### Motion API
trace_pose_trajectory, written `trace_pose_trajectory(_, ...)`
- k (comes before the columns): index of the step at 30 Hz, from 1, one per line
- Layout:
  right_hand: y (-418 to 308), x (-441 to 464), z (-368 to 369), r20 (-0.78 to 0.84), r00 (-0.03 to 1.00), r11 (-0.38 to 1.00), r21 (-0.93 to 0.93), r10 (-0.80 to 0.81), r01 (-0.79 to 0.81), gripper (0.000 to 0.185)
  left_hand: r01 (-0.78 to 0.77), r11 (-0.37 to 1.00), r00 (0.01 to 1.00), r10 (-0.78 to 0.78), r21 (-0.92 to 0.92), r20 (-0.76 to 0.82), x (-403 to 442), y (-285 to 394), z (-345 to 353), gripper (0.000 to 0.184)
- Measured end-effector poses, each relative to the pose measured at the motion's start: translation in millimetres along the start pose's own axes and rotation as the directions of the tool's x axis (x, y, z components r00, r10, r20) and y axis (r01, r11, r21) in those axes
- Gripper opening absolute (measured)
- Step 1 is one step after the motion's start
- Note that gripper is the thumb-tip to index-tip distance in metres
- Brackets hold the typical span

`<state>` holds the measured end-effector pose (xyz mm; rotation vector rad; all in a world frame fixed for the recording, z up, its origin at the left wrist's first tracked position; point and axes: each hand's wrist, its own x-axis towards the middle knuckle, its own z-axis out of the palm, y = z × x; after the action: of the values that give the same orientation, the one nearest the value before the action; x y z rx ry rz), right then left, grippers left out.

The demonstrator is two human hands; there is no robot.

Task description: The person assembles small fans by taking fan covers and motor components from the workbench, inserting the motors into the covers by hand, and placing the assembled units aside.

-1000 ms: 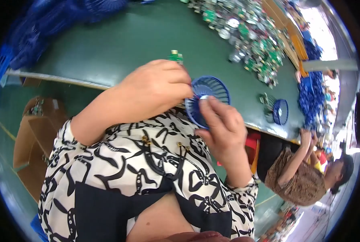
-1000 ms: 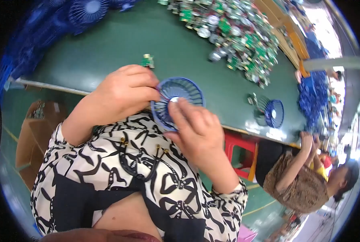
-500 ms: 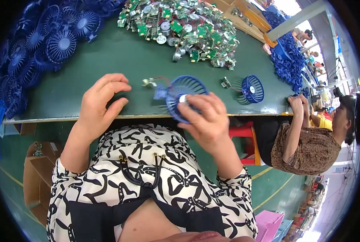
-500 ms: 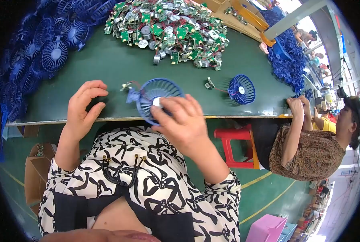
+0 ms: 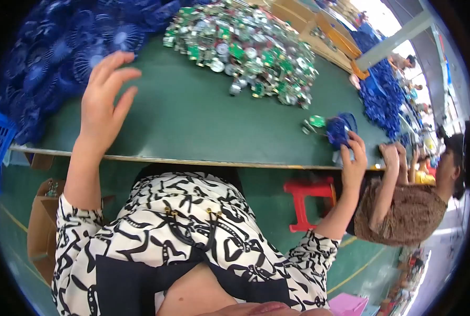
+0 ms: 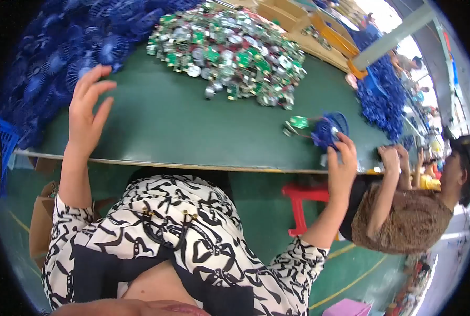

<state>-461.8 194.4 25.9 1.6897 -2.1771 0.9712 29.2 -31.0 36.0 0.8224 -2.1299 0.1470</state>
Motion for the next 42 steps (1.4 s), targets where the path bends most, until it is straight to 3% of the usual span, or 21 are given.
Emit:
trace_pose_trajectory(2, 29.2, -1.7, 3.3, -0.058, 0.997, 0.997, -0.054, 0.047, -0.051, 0.020, 0.018, 0.989, 1.000, -0.017, 0.148, -0.012, 17.3, -21.5, -6.9, 0.033)
trace_pose_trajectory(6, 41.4, 0.3, 11.6, -0.261, 0.964, 0.835, -0.522, 0.037, -0.174, 0.030, -0.052, 0.968, 0.996, 0.034, 0.245, 0.078, 34.8, -61.2, -0.5, 0.037)
trace_pose_trajectory(8, -2.5, -1.0, 21.4, -0.329, 0.944, 0.879, -0.458, -0.029, -0.132, 0.032, -0.039, 0.941, 0.957, -0.061, 0.336, 0.284, 28.1, -68.3, 11.9, 0.042)
trace_pose_trajectory(12, -95.6, -15.3, 73.2, -0.218, 0.971, 0.990, -0.122, -0.097, 0.071, 0.034, -0.049, 0.948, 0.913, -0.085, 0.314, 0.399, 24.4, -67.1, 23.2, 0.038)
trace_pose_trajectory(14, -133.4, -19.9, 98.2, -0.107, 0.987, 0.991, 0.045, -0.119, 0.124, 0.032, -0.045, 0.965, 0.935, -0.050, 0.258, 0.352, 24.5, -68.8, 24.6, 0.034)
trace_pose_trajectory(15, -143.5, -20.1, 110.2, -0.087, 0.978, 0.982, -0.005, -0.188, 0.188, 0.026, -0.038, 0.978, 0.950, -0.028, 0.205, 0.310, 25.8, -73.2, 25.3, 0.032)
trace_pose_trajectory(16, -144.8, -19.6, 110.9, -0.091, 0.985, 0.988, 0.039, -0.147, 0.151, 0.024, -0.034, 0.988, 0.964, -0.007, 0.150, 0.265, 27.6, -77.7, 25.8, 0.031)
trace_pose_trajectory(18, -141.1, -19.4, 109.1, -0.090, 0.994, 0.990, 0.122, -0.061, 0.072, 0.021, -0.062, 0.973, 0.998, 0.060, 0.224, 0.017, 31.0, -81.1, 25.6, 0.029)
trace_pose_trajectory(20, -139.2, -19.6, 109.8, -0.099, 0.990, 0.986, 0.121, -0.100, 0.112, 0.017, -0.021, 0.948, 0.977, 0.087, 0.318, -0.193, 34.6, -80.8, 24.0, 0.028)
trace_pose_trajectory(24, -139.2, -17.4, 111.8, -0.117, 0.986, 0.984, 0.118, -0.121, 0.135, 0.016, 0.153, 0.869, 0.984, -0.179, 0.471, 0.012, 31.9, -78.4, 28.4, 0.047)
trace_pose_trajectory(29, -142.8, -17.2, 109.4, -0.128, 0.983, 0.984, 0.097, -0.134, 0.146, 0.014, 0.010, 0.838, 0.979, -0.119, 0.546, 0.166, 54.9, -73.9, 35.2, 0.061)
trace_pose_trajectory(33, -144.2, -17.5, 107.2, -0.118, 0.986, 0.987, 0.101, -0.115, 0.127, 0.014, 0.081, 0.832, 0.909, -0.288, 0.548, 0.303, 80.8, -81.0, 52.8, 0.071)
trace_pose_trajectory(36, -143.9, -17.9, 108.8, -0.122, 0.987, 0.990, 0.088, -0.101, 0.112, 0.014, 0.171, 0.835, 0.883, -0.366, 0.523, 0.294, 83.4, -83.0, 56.2, 0.074)
trace_pose_trajectory(37, -145.0, -17.8, 108.4, -0.126, 0.988, 0.991, 0.083, -0.091, 0.102, 0.014, 0.154, 0.868, 0.935, -0.282, 0.471, 0.214, 79.3, -90.2, 61.4, 0.070)
trace_pose_trajectory(42, -148.1, -17.7, 108.8, -0.109, 0.991, 0.995, 0.058, -0.072, 0.078, 0.014, 0.137, 0.882, 0.898, -0.302, 0.452, 0.318, 84.6, -71.4, 48.1, 0.078)
